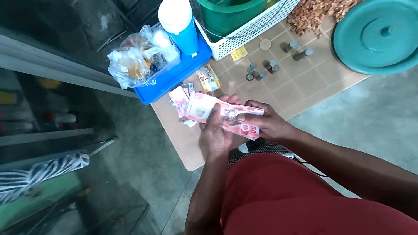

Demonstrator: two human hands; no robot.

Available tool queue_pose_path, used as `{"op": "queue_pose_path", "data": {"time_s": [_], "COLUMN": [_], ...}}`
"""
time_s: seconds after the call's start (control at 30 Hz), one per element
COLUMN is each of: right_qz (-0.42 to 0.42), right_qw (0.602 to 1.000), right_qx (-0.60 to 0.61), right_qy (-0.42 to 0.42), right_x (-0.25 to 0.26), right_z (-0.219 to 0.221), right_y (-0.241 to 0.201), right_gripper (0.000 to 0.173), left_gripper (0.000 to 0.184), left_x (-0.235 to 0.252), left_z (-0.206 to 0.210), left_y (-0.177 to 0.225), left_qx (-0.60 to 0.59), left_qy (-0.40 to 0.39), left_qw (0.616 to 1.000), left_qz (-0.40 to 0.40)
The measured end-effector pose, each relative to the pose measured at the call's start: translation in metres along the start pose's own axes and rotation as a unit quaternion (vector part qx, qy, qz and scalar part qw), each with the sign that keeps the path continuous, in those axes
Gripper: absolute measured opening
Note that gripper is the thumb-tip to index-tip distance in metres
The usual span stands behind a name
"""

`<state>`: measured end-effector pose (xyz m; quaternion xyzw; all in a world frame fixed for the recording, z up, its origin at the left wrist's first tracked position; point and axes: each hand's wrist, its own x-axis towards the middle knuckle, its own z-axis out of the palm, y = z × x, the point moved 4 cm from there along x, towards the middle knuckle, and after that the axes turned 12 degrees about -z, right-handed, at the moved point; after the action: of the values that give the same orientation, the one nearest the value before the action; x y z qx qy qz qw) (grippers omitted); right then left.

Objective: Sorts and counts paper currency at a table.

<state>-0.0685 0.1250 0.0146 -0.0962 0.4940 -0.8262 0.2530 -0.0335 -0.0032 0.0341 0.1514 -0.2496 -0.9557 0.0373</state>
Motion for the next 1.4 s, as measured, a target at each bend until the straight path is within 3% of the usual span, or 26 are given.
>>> {"op": "queue_pose_path", "data": {"time_s": [0.1,0.2,0.23,0.37,0.53,0.6,0.67,0.73,0.83,0.9,0.97,1.07,1.17,1.2,1.23,1.33,1.4], "right_qz": [0.013,0.033,0.039,0.064,0.016,0.013,0.012,0.023,0.071,0.003,-0.089,-0.272,-0.298,-0.259,-0.216,-0.131,-0.078], "right_qw": [0.999,0.999,0.999,0.998,1.0,0.999,0.997,0.995,0.993,0.954,0.88,0.773,0.698,0.699,0.726,0.841,0.879], "right_qx": [-0.025,-0.014,-0.011,-0.011,-0.013,-0.012,-0.001,0.018,-0.093,-0.294,-0.451,-0.555,-0.598,-0.597,-0.576,-0.491,-0.458], "right_qy": [0.019,0.019,0.016,-0.013,-0.019,0.027,0.076,0.093,0.024,-0.063,-0.116,-0.146,-0.256,-0.295,-0.308,-0.185,-0.108], "right_x": [-0.005,-0.008,-0.009,-0.011,-0.01,-0.008,-0.005,-0.007,-0.014,-0.012,0.0,0.025,0.036,0.035,0.034,0.026,0.005], "right_z": [-0.005,-0.009,-0.011,-0.016,-0.012,-0.009,-0.003,0.002,-0.009,-0.022,-0.023,0.006,0.031,0.032,0.03,0.015,0.011], "right_y": [-0.004,-0.007,-0.009,-0.006,-0.006,-0.005,0.003,0.016,0.025,0.009,-0.028,-0.087,-0.076,-0.061,-0.052,-0.044,-0.019], "right_gripper": [0.009,0.007,0.007,0.011,0.007,0.008,0.009,0.008,0.006,0.024,0.046,0.044,0.041,0.042,0.045,0.051,0.045], "left_gripper": [0.022,0.057,0.06,0.028,0.034,0.041,0.031,0.031,0.021,0.018,0.019,0.022,0.019,0.021,0.022,0.016,0.016], "left_x": [0.001,0.004,0.004,0.006,0.008,0.007,0.004,0.002,0.003,-0.001,-0.006,-0.011,-0.012,-0.013,-0.013,-0.016,-0.017], "left_z": [-0.003,-0.006,-0.008,-0.01,-0.015,-0.017,-0.013,-0.01,-0.013,-0.02,-0.023,-0.018,-0.013,-0.016,-0.018,-0.026,-0.032], "left_y": [0.01,0.017,0.021,0.024,0.033,0.021,-0.002,-0.019,-0.008,0.004,0.006,-0.004,-0.012,-0.014,-0.016,-0.02,-0.024], "left_qx": [-0.007,0.057,0.086,0.119,0.122,0.107,0.096,0.061,0.13,0.25,0.349,0.386,0.393,0.38,0.358,0.243,0.173], "left_qy": [0.073,0.025,0.004,-0.039,-0.008,0.03,0.088,0.073,0.111,0.119,0.102,0.05,0.025,0.035,0.052,0.14,0.168], "left_qw": [0.997,0.993,0.989,0.987,0.987,0.991,0.991,0.995,0.985,0.961,0.931,0.919,0.919,0.924,0.932,0.96,0.97], "left_qz": [0.04,0.1,0.119,0.104,0.103,0.081,0.025,-0.006,0.0,0.001,-0.026,-0.061,-0.03,-0.023,-0.026,-0.018,0.016]}}
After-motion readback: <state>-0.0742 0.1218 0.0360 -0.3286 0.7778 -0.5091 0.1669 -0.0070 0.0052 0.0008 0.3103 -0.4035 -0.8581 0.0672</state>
